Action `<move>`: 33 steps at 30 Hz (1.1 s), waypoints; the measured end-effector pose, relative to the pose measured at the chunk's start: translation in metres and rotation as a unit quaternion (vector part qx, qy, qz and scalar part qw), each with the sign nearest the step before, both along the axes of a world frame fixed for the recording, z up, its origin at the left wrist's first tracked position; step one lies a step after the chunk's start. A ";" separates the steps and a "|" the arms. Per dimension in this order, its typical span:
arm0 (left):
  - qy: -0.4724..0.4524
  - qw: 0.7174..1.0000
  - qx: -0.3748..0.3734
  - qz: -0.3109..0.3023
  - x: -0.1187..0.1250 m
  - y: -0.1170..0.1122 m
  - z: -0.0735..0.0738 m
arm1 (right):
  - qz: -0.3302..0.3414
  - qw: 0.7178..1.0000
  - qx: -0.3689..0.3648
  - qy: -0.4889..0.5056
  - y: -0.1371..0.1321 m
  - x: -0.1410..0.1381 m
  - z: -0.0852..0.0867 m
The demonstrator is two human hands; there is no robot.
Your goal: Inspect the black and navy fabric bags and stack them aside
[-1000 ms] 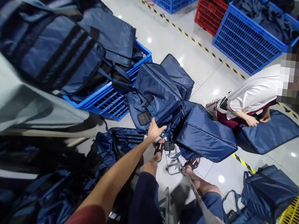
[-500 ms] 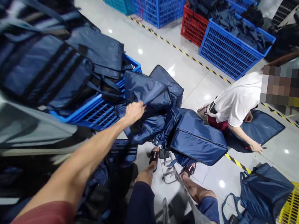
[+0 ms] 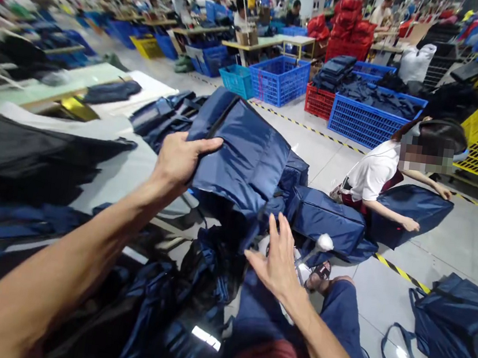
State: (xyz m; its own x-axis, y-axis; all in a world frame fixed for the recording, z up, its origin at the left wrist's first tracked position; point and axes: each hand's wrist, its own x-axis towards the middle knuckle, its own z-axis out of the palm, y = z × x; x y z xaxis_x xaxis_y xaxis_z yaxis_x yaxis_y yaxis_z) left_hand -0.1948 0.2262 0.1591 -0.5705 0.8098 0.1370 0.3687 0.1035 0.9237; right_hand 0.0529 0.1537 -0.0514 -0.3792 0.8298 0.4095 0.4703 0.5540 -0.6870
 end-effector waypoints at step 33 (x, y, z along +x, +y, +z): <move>0.233 0.962 0.071 -0.123 0.115 -0.166 -0.052 | -0.114 0.941 0.294 -0.123 0.022 0.186 0.137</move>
